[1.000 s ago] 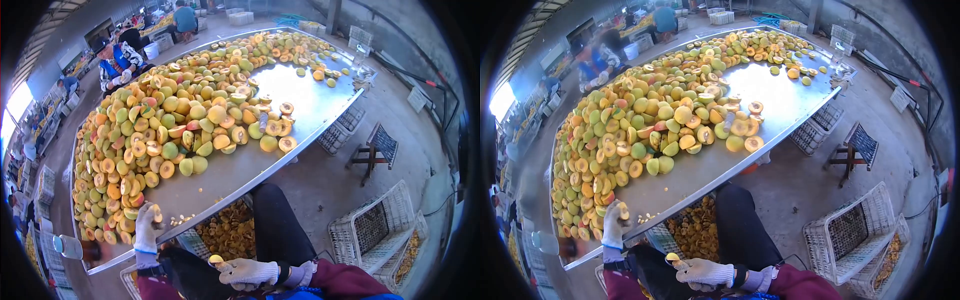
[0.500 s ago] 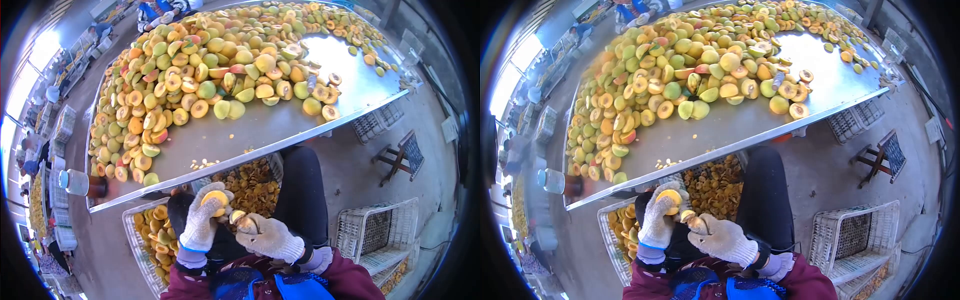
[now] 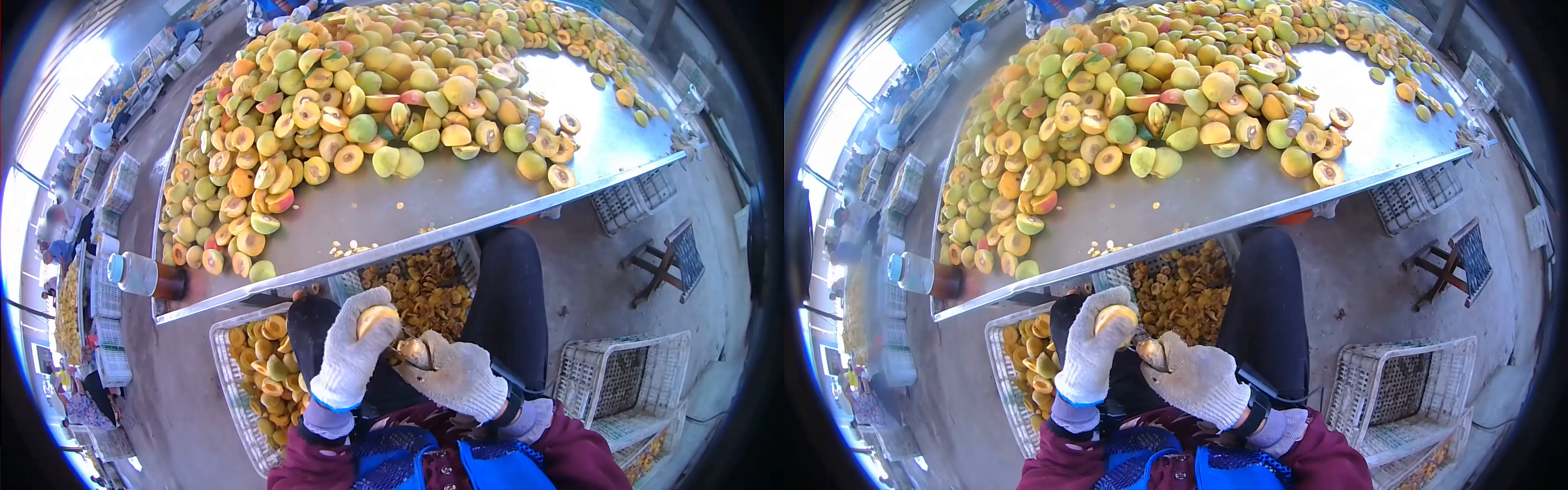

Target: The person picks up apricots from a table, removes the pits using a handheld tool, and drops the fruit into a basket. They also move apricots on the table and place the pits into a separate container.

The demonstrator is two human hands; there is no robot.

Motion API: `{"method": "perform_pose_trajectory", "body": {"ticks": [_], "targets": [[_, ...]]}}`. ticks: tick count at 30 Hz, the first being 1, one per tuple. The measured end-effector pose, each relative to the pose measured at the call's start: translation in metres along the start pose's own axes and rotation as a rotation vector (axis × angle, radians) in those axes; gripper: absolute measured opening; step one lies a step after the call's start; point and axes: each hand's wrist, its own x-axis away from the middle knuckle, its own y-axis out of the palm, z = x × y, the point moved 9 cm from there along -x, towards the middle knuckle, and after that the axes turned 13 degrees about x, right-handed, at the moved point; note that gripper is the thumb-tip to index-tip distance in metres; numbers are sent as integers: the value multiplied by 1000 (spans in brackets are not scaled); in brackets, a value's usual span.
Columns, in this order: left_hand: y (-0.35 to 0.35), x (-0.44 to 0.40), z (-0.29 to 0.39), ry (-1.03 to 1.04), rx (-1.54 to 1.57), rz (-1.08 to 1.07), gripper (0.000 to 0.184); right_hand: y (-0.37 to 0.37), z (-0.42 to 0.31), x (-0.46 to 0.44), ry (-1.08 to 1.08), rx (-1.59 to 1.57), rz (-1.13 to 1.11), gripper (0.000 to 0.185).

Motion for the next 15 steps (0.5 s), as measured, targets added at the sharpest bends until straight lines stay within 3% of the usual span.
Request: {"method": "perform_pose_trajectory", "body": {"ticks": [2, 6, 15], "targets": [[7, 1, -19, -191, 700, -39, 56, -1, -2, 1, -21, -19, 15, 36], [9, 8, -19, -158, 698, -154, 70, -2, -9, 6, -36, -175, -59, 37], [-1, 25, -17, -92, 595, -102, 66, 0, -26, 11, -88, -158, -47, 39]]}}
